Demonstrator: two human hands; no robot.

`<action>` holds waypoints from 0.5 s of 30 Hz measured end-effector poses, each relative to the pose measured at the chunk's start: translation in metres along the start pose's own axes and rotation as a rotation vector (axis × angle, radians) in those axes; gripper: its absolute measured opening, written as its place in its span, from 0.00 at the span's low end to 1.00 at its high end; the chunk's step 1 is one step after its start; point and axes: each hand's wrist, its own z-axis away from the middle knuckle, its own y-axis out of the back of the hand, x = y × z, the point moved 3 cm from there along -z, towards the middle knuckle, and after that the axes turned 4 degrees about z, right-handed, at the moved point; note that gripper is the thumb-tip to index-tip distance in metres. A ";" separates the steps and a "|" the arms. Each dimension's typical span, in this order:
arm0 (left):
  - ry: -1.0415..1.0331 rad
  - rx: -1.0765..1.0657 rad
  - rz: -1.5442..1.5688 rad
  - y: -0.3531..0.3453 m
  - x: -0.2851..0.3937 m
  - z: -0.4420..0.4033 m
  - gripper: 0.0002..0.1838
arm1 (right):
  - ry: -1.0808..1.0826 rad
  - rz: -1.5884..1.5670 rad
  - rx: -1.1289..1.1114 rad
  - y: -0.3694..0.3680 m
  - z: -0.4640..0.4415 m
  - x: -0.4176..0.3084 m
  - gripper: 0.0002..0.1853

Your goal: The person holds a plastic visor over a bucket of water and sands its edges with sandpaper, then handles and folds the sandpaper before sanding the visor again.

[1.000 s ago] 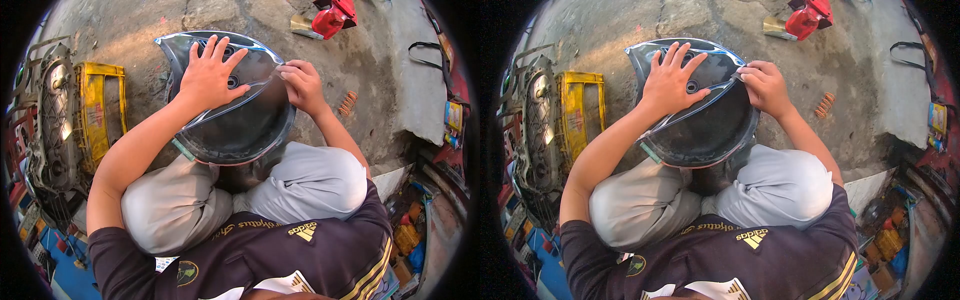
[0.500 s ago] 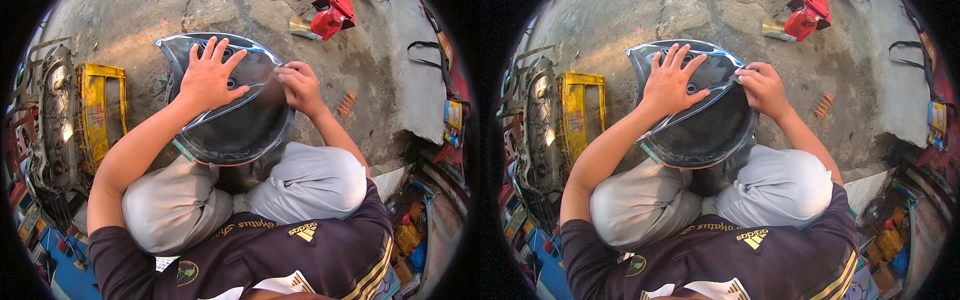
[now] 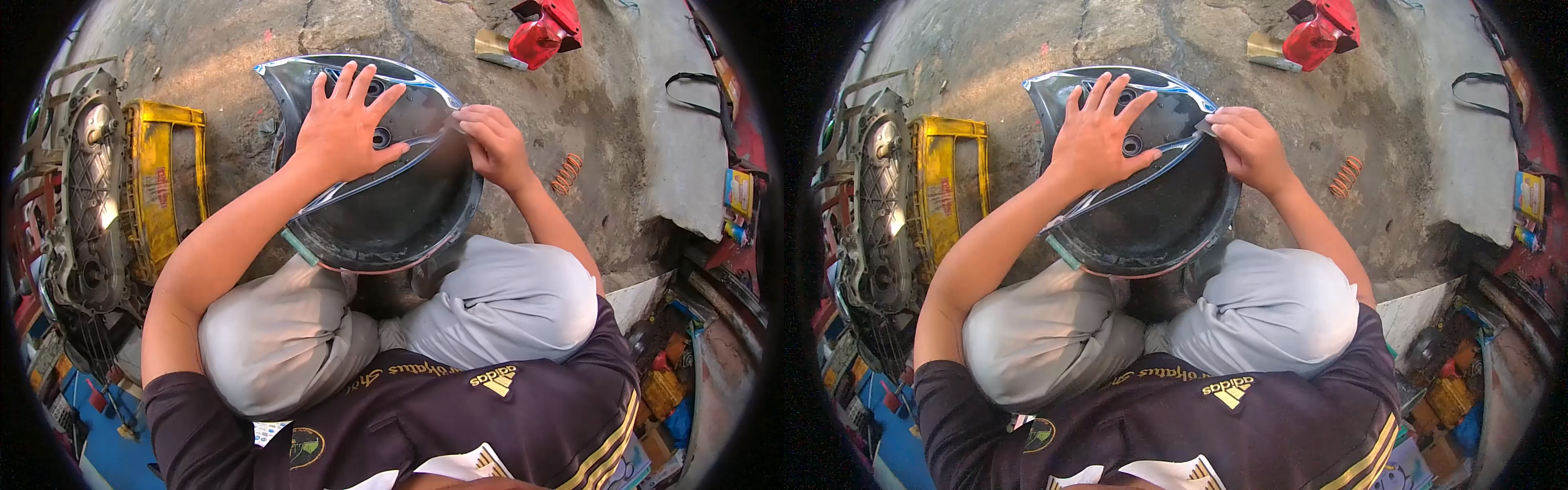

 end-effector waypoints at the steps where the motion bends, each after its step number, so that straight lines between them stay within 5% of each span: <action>1: 0.004 0.001 0.002 0.000 0.001 0.000 0.48 | -0.054 0.012 0.016 0.003 -0.003 0.003 0.20; 15: -0.004 0.001 0.010 0.000 0.000 0.000 0.48 | -0.055 -0.032 -0.034 -0.004 0.003 0.001 0.18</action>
